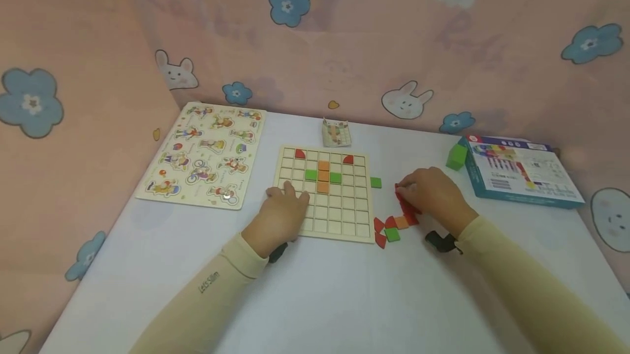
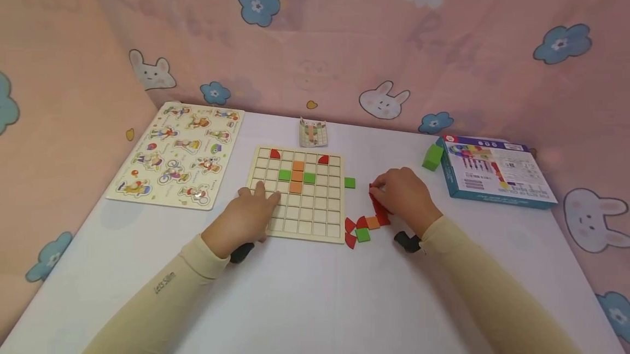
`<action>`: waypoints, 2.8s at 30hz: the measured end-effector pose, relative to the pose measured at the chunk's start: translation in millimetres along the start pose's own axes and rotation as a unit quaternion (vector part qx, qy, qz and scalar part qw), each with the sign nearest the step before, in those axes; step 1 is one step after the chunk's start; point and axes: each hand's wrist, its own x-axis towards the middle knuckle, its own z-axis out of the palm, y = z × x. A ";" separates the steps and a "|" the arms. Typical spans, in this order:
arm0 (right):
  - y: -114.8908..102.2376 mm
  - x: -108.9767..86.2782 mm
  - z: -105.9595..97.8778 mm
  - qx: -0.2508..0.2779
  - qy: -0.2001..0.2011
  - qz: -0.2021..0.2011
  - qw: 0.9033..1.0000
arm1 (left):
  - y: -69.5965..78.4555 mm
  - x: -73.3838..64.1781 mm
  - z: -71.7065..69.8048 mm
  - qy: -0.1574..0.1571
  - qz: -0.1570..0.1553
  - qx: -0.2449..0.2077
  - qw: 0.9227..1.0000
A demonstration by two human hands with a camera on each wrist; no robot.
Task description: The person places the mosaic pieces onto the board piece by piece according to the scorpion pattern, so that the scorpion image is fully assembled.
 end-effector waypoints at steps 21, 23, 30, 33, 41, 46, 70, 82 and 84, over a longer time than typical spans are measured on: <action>-25.8 8.6 13.7 -0.043 0.085 0.008 0.995 | 1.9 -2.0 -2.3 -0.007 -0.001 0.017 1.000; -31.1 10.4 11.9 -0.038 0.101 -0.009 0.994 | 1.4 -2.4 -2.1 -0.007 0.000 0.019 1.000; -66.4 32.2 8.2 -0.026 0.135 -0.099 0.985 | -1.5 -1.5 0.9 -0.008 -0.007 0.010 1.000; -73.7 39.6 11.6 -0.034 0.127 -0.110 0.985 | -0.8 -0.4 1.0 -0.006 0.004 0.031 0.999; -73.5 42.4 15.7 -0.039 0.124 -0.121 0.984 | 3.6 0.3 0.3 -0.002 0.005 0.043 0.999; -76.0 42.0 17.5 -0.059 0.110 -0.114 0.986 | 4.1 -0.9 -0.6 0.001 0.009 0.042 0.999; -62.3 41.8 -6.1 -0.028 -0.015 -0.055 0.998 | 1.5 -1.3 -3.1 -0.011 -0.003 0.007 1.000; -16.2 -2.7 -17.8 0.021 -0.025 -0.009 0.999 | -1.9 0.2 -1.7 -0.008 0.000 0.013 1.000; -10.7 -9.2 -12.2 0.023 -0.027 -0.001 0.999 | -1.8 0.3 -1.8 -0.007 0.001 0.015 1.000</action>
